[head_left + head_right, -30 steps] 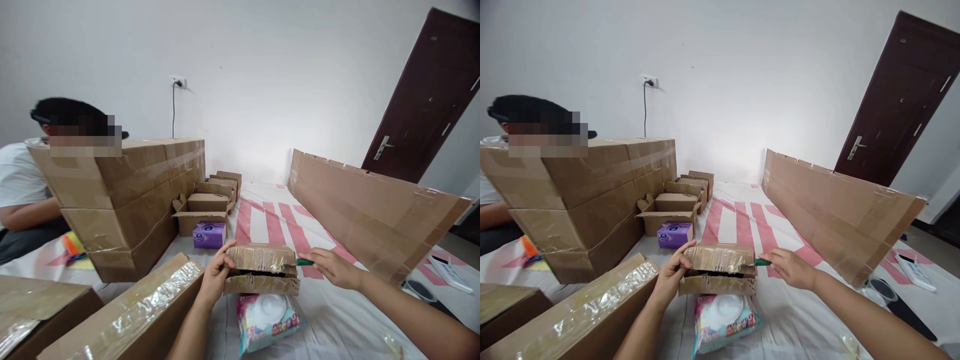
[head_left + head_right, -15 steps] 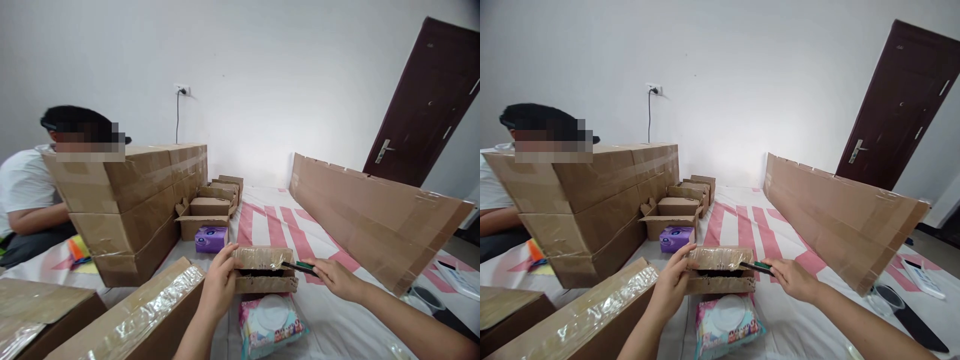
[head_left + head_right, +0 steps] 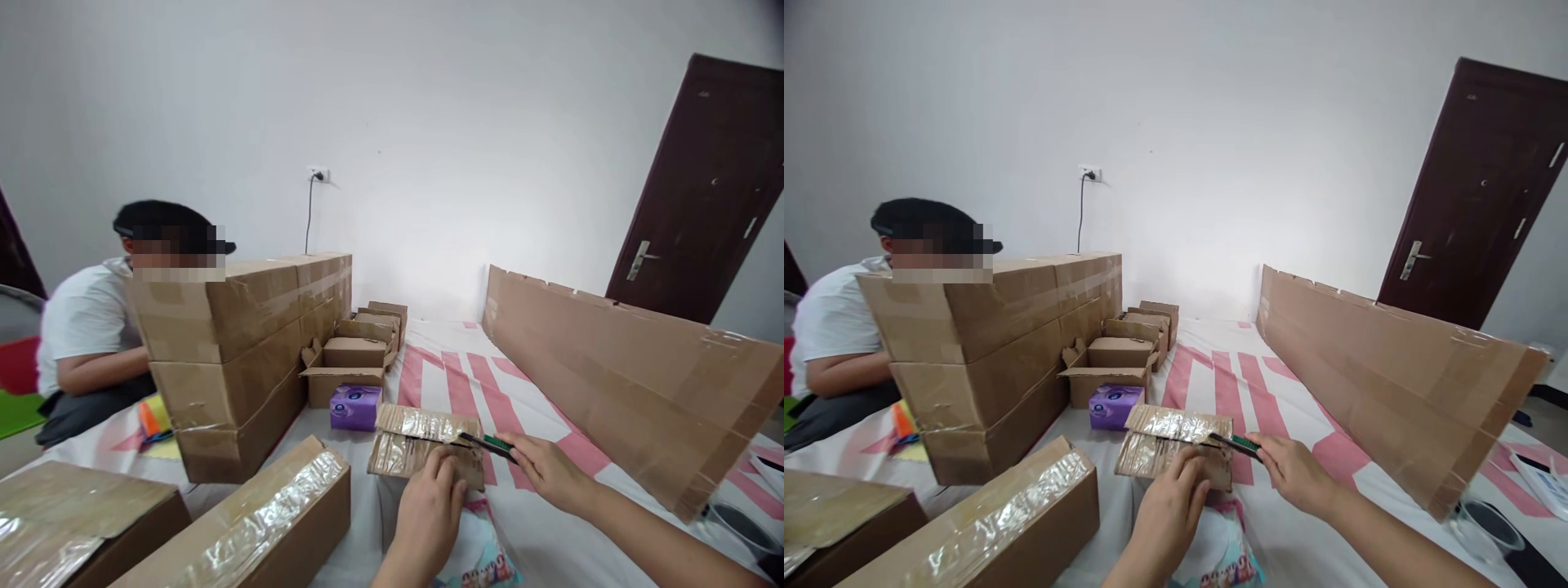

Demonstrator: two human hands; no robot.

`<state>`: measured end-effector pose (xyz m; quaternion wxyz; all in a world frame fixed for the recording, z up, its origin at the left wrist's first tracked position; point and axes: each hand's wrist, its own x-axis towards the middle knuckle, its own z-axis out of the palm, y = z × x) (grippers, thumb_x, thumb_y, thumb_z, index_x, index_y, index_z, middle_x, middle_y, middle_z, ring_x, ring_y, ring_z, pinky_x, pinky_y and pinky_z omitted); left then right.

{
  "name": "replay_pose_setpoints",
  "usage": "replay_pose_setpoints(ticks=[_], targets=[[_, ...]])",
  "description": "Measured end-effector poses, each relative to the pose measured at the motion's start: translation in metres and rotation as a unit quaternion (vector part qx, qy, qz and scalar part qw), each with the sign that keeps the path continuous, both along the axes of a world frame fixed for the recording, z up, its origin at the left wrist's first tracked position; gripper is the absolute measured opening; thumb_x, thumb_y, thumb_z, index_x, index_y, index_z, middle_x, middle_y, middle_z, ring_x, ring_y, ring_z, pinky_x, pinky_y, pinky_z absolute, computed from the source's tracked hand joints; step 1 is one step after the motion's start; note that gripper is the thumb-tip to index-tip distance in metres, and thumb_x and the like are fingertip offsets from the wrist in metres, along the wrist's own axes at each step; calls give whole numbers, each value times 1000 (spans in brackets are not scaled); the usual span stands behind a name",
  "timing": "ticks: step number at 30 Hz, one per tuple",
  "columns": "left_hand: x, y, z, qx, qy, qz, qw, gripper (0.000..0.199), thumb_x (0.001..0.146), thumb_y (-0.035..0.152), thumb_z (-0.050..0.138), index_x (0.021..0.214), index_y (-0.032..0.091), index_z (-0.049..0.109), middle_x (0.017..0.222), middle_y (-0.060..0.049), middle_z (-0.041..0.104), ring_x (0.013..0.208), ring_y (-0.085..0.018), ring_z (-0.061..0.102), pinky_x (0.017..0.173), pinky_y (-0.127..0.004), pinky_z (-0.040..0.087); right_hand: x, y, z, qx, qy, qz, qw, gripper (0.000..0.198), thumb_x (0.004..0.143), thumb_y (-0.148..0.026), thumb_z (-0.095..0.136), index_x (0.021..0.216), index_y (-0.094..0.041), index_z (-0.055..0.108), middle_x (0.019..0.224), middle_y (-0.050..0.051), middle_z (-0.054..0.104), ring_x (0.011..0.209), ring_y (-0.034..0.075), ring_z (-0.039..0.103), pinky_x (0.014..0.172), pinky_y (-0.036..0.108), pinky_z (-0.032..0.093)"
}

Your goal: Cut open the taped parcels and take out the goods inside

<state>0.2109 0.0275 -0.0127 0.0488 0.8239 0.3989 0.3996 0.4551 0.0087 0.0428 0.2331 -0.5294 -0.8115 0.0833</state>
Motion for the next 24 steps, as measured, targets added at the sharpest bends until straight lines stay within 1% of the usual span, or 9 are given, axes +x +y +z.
replay_pose_setpoints(ticks=[3,7,11,13,15,17,18,20,24], targets=[[1,6,-5,-41,30,12,999,28,89,22,45,113,23,59,125,-11,62,89,-23,68,73,-33,52,-3,4,0,12,1,5,1000,41,99,-35,32,130,-23,54,120,10,67,107,24,64,89,39,53],[0,10,-5,-100,35,23,994,33,89,23,42,116,20,60,118,-13,65,89,-27,68,71,-34,50,-9,7,2,24,-3,21,1000,40,99,-34,31,129,-23,55,119,10,67,106,23,65,88,38,54],[0,11,-2,-182,-109,21,977,29,88,34,46,106,21,64,103,-13,69,83,-26,67,65,-32,47,-18,4,6,21,-13,49,998,39,99,-32,31,128,-23,55,115,10,68,102,22,66,86,37,54],[4,12,-2,-284,-250,-25,925,33,84,48,50,94,20,65,82,-9,69,61,-20,64,52,-27,42,-23,3,7,23,-6,61,998,38,99,-31,32,129,-23,54,116,9,68,104,21,65,88,36,53],[10,14,-2,-398,-405,-88,818,43,76,61,56,83,19,62,56,-1,60,39,-12,49,40,-22,31,-27,3,6,23,4,70,997,38,99,-31,32,130,-24,53,117,9,68,105,21,64,89,34,53],[15,17,-2,-454,-531,-123,704,50,63,65,68,76,18,58,49,4,56,32,-5,37,37,-19,24,-31,5,4,21,11,69,997,38,99,-31,33,131,-24,52,116,8,68,103,20,65,87,34,53],[15,19,-2,-458,-573,-129,668,53,57,64,73,74,17,56,52,4,58,32,-3,36,37,-17,22,-33,6,4,19,13,65,998,38,99,-31,32,131,-24,52,115,8,68,102,20,65,86,34,54],[15,22,0,-448,-615,-120,637,57,49,63,79,70,16,54,61,3,63,33,0,35,37,-15,20,-35,8,2,17,12,58,998,38,99,-32,32,131,-24,52,113,8,68,100,20,66,84,34,54],[12,26,0,-445,-616,-105,641,58,47,63,79,67,16,51,61,2,63,30,0,36,34,-15,17,-38,10,1,16,1,59,998,38,99,-31,33,131,-24,52,114,7,68,102,20,65,86,34,53]])
